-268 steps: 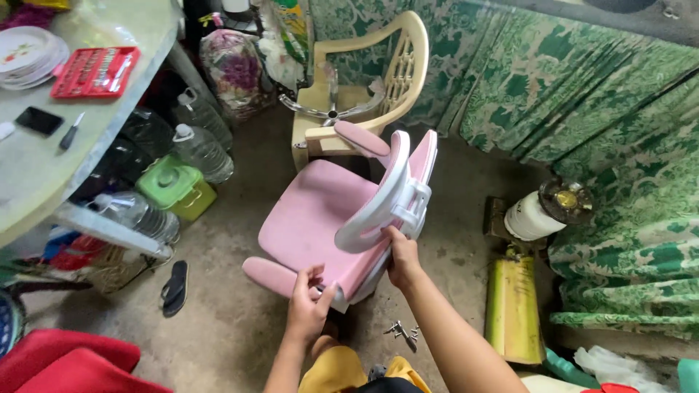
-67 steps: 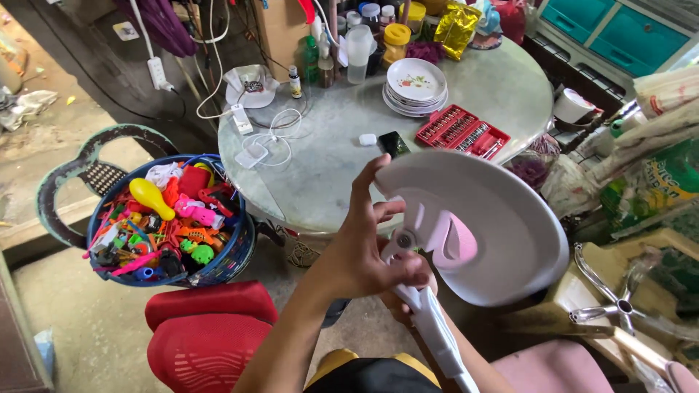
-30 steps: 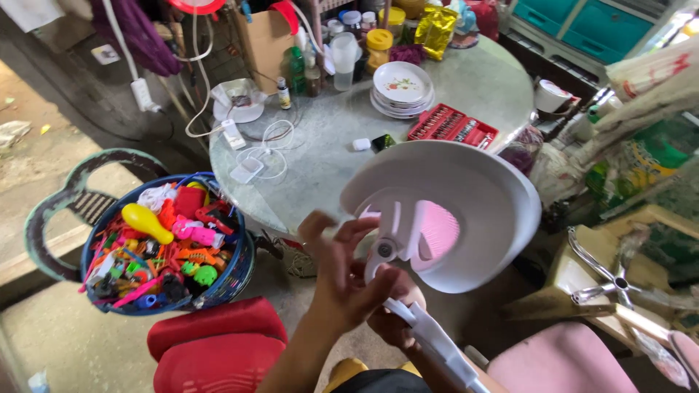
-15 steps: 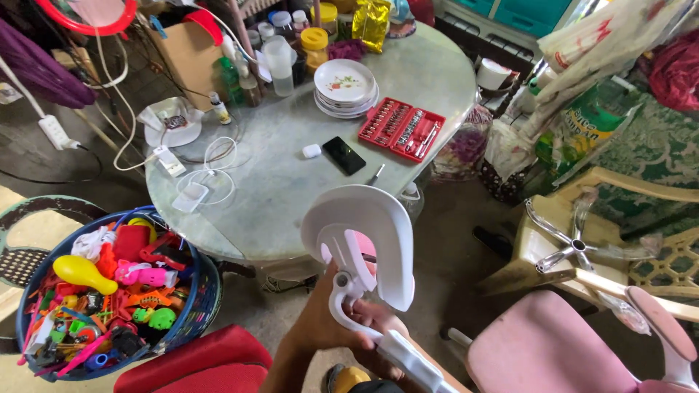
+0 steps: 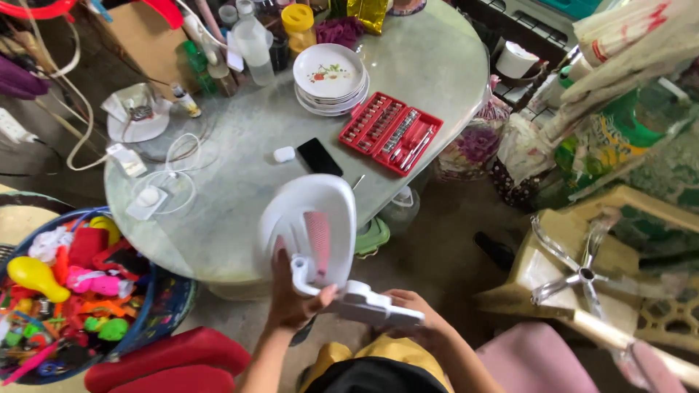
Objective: The person is assembling a pink and white office chair, specifically attaching the headrest and backrest components using a screwdriver.
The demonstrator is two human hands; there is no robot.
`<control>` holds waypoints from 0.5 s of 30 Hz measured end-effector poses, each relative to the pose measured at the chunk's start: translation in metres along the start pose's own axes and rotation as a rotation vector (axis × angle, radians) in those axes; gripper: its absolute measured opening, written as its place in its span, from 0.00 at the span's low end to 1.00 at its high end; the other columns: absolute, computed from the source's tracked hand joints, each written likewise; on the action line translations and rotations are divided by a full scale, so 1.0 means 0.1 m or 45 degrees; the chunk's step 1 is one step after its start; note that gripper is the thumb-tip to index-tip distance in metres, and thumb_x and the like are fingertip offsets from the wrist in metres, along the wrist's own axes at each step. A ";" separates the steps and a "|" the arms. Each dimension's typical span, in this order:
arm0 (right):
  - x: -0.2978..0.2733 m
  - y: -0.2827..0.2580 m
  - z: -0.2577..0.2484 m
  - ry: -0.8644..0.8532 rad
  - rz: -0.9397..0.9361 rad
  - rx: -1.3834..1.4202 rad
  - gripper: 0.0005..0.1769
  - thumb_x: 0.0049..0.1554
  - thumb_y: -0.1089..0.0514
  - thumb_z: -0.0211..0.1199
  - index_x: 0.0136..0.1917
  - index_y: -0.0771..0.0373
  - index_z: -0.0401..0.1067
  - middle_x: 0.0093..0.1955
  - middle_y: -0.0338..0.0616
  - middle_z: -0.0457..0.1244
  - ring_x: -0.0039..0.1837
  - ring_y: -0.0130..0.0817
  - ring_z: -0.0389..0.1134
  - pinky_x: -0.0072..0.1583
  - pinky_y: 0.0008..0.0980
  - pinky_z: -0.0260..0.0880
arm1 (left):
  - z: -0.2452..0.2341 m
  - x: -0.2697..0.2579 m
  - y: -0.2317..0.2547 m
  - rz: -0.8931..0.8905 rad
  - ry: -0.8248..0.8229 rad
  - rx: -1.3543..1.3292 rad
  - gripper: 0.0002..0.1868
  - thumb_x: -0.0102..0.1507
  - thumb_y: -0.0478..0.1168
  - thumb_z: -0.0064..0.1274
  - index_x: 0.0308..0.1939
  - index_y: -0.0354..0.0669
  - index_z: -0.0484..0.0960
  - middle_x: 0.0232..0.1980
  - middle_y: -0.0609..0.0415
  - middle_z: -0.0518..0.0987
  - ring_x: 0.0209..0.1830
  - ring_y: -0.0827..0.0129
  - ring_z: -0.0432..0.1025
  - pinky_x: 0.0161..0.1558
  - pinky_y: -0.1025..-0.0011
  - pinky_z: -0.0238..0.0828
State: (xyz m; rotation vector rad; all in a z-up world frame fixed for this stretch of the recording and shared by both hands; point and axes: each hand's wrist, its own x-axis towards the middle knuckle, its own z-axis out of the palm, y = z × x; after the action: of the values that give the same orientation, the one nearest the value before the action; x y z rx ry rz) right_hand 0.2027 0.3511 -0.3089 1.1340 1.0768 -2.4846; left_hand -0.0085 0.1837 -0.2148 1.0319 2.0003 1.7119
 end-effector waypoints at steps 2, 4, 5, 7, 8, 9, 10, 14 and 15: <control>0.06 -0.17 -0.33 0.212 0.037 -0.086 0.16 0.62 0.52 0.53 0.57 0.61 0.72 0.47 0.47 0.70 0.42 0.35 0.72 0.40 0.30 0.71 | 0.11 0.08 -0.05 0.058 0.048 0.184 0.59 0.45 0.50 0.67 0.73 0.33 0.53 0.62 0.39 0.69 0.58 0.51 0.70 0.59 0.54 0.69; 0.11 -0.34 -0.62 0.424 0.067 -0.180 0.15 0.63 0.52 0.52 0.57 0.60 0.73 0.46 0.46 0.71 0.41 0.30 0.71 0.41 0.27 0.71 | 0.19 0.11 -0.24 0.117 0.092 0.368 0.55 0.45 0.53 0.67 0.70 0.33 0.59 0.62 0.38 0.70 0.59 0.49 0.70 0.61 0.54 0.68; 0.12 -0.44 -0.76 0.479 0.009 -0.142 0.13 0.63 0.54 0.52 0.55 0.62 0.72 0.44 0.44 0.70 0.40 0.31 0.70 0.42 0.29 0.70 | 0.24 0.11 -0.41 0.128 0.090 0.509 0.51 0.47 0.55 0.66 0.69 0.35 0.64 0.61 0.39 0.71 0.59 0.51 0.71 0.61 0.55 0.70; 0.23 -0.50 -1.00 0.527 -0.023 -0.103 0.11 0.63 0.57 0.52 0.54 0.64 0.71 0.42 0.42 0.69 0.39 0.31 0.70 0.43 0.30 0.70 | 0.31 0.06 -0.54 0.113 0.083 0.659 0.48 0.49 0.57 0.65 0.68 0.37 0.69 0.61 0.40 0.72 0.59 0.52 0.72 0.62 0.57 0.71; 0.34 -0.54 -1.13 0.508 -0.121 -0.133 0.11 0.64 0.57 0.53 0.53 0.64 0.71 0.38 0.44 0.66 0.38 0.32 0.66 0.41 0.31 0.66 | 0.38 0.10 -0.52 0.017 0.118 0.622 0.48 0.49 0.58 0.65 0.67 0.36 0.68 0.60 0.41 0.72 0.58 0.52 0.72 0.61 0.57 0.71; 0.45 -0.58 -1.25 0.491 -0.219 -0.161 0.11 0.64 0.57 0.53 0.53 0.65 0.72 0.35 0.47 0.64 0.36 0.34 0.63 0.39 0.32 0.62 | 0.43 0.15 -0.49 -0.078 0.153 0.584 0.50 0.48 0.60 0.64 0.66 0.35 0.68 0.59 0.41 0.72 0.58 0.52 0.72 0.60 0.57 0.71; 0.42 -0.80 -1.17 0.488 -0.215 -0.171 0.11 0.64 0.57 0.53 0.53 0.65 0.72 0.35 0.47 0.64 0.36 0.34 0.63 0.39 0.32 0.62 | 0.50 0.24 -0.44 -0.084 0.162 0.583 0.50 0.48 0.60 0.64 0.66 0.35 0.68 0.59 0.41 0.72 0.58 0.52 0.72 0.60 0.57 0.71; 0.37 -1.52 -0.81 0.394 -0.453 -0.318 0.12 0.64 0.55 0.54 0.53 0.65 0.72 0.35 0.42 0.65 0.39 0.29 0.67 0.44 0.29 0.69 | 0.66 0.53 -0.34 -0.608 0.268 0.181 0.55 0.41 0.65 0.64 0.62 0.34 0.65 0.54 0.43 0.75 0.52 0.55 0.76 0.53 0.59 0.77; 0.37 -1.69 -0.73 0.344 -0.518 -0.329 0.12 0.63 0.56 0.53 0.53 0.64 0.72 0.36 0.39 0.66 0.40 0.28 0.68 0.45 0.28 0.70 | 0.68 0.60 -0.35 -0.670 0.283 0.173 0.55 0.41 0.65 0.65 0.62 0.34 0.65 0.54 0.43 0.76 0.52 0.55 0.77 0.53 0.60 0.78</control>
State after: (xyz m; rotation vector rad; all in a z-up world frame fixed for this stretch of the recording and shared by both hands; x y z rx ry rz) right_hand 0.1424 0.5264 -0.2775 1.3007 1.8066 -2.4112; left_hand -0.0171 0.2736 -0.2510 0.3034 2.2858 1.4636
